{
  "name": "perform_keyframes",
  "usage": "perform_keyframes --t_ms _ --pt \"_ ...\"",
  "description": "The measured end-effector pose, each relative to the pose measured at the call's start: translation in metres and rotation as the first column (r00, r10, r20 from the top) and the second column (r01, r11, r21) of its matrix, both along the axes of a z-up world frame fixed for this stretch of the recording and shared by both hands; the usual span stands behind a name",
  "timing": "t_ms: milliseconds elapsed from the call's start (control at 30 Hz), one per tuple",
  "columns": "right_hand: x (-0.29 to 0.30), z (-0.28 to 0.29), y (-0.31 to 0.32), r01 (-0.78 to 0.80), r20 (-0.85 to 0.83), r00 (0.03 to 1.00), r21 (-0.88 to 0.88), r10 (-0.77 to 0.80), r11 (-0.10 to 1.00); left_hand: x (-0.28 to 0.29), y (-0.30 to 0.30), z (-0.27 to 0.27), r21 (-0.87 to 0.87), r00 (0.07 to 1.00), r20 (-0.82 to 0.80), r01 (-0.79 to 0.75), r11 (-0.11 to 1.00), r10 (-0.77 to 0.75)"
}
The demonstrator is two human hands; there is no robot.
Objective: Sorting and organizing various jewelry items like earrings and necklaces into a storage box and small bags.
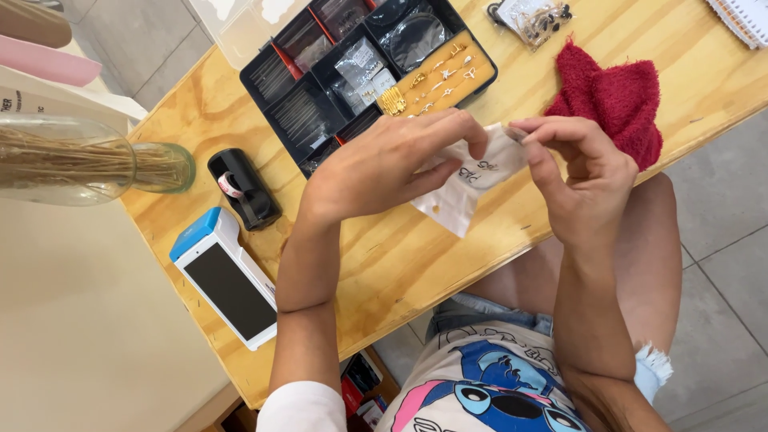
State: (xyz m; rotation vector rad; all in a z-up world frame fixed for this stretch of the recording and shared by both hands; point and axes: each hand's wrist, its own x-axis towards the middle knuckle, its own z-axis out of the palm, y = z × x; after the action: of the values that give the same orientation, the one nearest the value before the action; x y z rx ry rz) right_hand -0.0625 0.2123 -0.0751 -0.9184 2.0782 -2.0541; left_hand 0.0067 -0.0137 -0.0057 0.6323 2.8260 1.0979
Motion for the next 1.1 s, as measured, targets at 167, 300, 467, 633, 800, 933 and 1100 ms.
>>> perform_keyframes --t_ms 167,300,467,633,800,933,1100 --pt "-0.004 -0.007 0.007 -0.043 0.194 0.98 -0.028 0.048 0.999 0.002 -0.005 -0.001 -0.1 0.994 -0.098 -0.064 0.993 0.054" --pt "-0.009 -0.009 0.012 -0.092 0.337 0.936 -0.045 0.101 0.995 -0.003 0.013 0.002 -0.157 0.917 -0.357 -0.245 0.957 0.176" --pt "-0.012 -0.014 0.021 -0.071 0.394 0.915 -0.065 0.09 0.995 -0.009 0.037 -0.009 -0.227 0.776 -0.627 -0.105 0.968 -0.063" --pt "-0.008 -0.001 0.019 -0.07 0.305 0.948 -0.073 0.089 0.995 -0.006 0.044 -0.002 -0.399 0.775 -0.629 -0.245 0.884 -0.069" --pt "-0.013 -0.003 0.021 -0.223 0.271 0.928 -0.147 0.256 0.964 -0.006 0.04 -0.002 -0.403 0.783 -0.622 -0.305 0.863 -0.014" --pt "-0.014 -0.004 0.013 -0.25 0.104 0.966 0.138 0.237 0.958 -0.005 0.031 0.006 -0.241 0.75 -0.647 -0.372 0.896 0.138" --pt "-0.022 -0.036 0.006 -0.175 0.144 0.979 0.203 0.148 0.963 0.007 0.024 0.02 0.02 0.841 -0.489 -0.254 0.967 0.231"
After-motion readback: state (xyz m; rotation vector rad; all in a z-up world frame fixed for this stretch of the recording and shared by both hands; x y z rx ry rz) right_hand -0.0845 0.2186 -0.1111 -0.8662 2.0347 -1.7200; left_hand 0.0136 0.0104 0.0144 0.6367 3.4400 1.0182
